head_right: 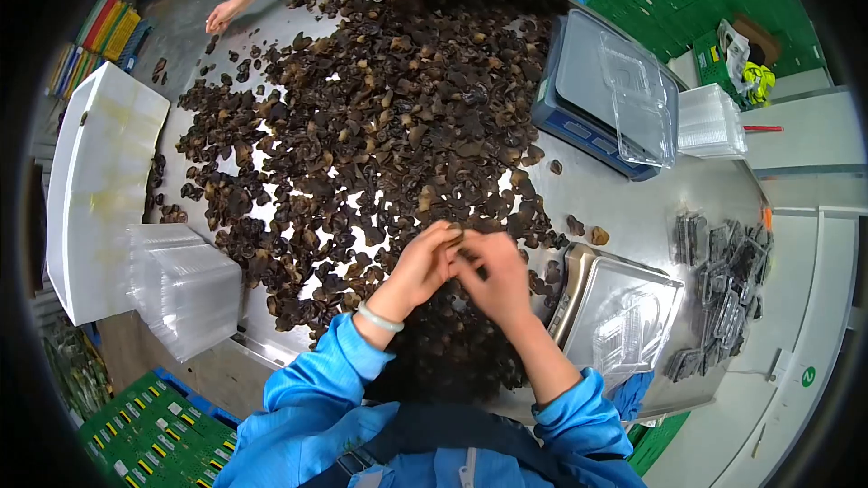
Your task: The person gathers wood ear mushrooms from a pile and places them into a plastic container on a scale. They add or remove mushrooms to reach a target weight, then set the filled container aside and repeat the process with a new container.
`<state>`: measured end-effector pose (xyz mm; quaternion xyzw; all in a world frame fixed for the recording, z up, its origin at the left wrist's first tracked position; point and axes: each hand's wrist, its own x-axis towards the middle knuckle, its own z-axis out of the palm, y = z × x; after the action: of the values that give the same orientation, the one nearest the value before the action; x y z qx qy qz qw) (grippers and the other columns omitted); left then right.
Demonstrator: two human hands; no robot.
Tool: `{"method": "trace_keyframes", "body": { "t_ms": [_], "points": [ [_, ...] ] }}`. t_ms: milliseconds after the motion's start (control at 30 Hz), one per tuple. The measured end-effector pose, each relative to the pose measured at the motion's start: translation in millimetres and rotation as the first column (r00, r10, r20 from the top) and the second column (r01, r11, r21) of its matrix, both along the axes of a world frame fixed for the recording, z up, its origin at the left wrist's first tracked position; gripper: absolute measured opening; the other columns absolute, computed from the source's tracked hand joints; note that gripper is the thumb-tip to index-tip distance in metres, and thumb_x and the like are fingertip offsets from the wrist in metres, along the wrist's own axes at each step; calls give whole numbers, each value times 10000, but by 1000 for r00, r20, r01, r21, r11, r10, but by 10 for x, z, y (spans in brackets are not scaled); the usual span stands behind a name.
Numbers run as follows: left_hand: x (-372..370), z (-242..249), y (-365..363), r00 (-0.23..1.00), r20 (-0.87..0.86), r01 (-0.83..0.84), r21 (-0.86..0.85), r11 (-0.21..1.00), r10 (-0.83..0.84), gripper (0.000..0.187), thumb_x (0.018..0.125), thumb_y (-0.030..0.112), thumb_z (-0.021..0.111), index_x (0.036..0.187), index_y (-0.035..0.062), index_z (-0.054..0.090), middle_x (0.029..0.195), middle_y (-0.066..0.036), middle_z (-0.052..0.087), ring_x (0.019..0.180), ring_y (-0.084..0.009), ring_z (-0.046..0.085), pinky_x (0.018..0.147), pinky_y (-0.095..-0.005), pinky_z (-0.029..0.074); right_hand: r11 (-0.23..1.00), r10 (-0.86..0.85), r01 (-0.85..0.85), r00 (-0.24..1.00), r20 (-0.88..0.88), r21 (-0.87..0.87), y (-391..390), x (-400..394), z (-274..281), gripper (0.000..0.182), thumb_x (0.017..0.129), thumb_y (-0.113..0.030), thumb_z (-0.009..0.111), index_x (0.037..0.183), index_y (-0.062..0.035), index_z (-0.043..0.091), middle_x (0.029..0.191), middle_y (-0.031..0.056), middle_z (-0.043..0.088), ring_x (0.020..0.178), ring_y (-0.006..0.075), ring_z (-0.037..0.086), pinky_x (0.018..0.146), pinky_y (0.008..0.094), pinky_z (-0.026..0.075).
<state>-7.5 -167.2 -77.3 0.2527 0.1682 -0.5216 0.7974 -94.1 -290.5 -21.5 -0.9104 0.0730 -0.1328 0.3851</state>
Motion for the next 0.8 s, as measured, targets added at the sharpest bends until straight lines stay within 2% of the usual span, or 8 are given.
{"method": "trace_keyframes", "body": {
  "t_ms": [133,200,267,333,467,600,667,800],
  "points": [
    [-125,34,410,999,32,-4,251,968,-4,227,1062,303,547,1089,77,556,982,-102,694,890,-197,697,664,-316,583,959,250,-262,962,-115,-109,270,-32,5,287,812,-192,767,1074,-114,682,1044,54,672,959,270,609,830,409,466],
    [-171,-32,553,1000,-3,29,150,988,-28,265,1058,338,556,1084,76,582,956,-83,689,822,-171,680,670,-313,583,972,230,-234,961,-157,-7,338,-55,35,340,804,-222,791,1099,-101,675,1068,51,673,973,274,607,871,405,474],
    [-227,-39,594,995,18,91,249,964,-99,248,1053,316,572,1059,72,613,882,-27,638,731,-115,604,613,-273,492,915,132,-17,956,-260,402,284,-69,-39,330,832,-153,791,1124,-53,676,1008,69,684,933,263,636,857,385,516],
    [-251,-83,575,984,70,124,373,920,-162,205,1049,267,585,1075,69,633,777,25,557,615,-55,479,511,-196,340,821,-108,252,950,-294,512,109,-29,-285,306,834,-101,778,1117,-45,676,961,77,681,904,242,644,805,369,524],
    [-59,-124,582,969,148,146,301,943,-197,155,1036,202,601,1091,66,653,719,49,504,526,-42,386,463,-215,289,927,-327,361,909,-259,98,-449,243,-670,274,841,-46,745,1102,-36,663,1014,103,666,909,265,643,814,368,521],
    [683,48,423,687,698,-349,559,752,-200,156,1013,190,640,1037,58,718,670,57,527,558,-14,408,474,-203,300,960,-178,137,972,-155,-245,-514,430,-937,481,842,-185,758,1275,-57,593,1335,142,562,1234,362,509,1034,469,421],
    [1320,-164,400,366,892,-615,445,651,-264,138,982,173,672,1042,66,737,690,34,588,584,-27,459,498,-232,359,926,-190,98,956,-225,-365,-320,418,-993,541,849,-209,748,1330,-48,561,1450,161,467,1297,389,450,1065,514,392],
    [2359,-293,219,69,739,-787,453,418,-670,235,883,164,736,1100,73,717,806,-116,695,697,-251,661,656,-364,517,936,-231,180,963,-141,-303,-120,269,-1162,505,866,-144,700,1330,-20,545,1391,167,492,1269,394,460,1059,503,385]
  ]
}}
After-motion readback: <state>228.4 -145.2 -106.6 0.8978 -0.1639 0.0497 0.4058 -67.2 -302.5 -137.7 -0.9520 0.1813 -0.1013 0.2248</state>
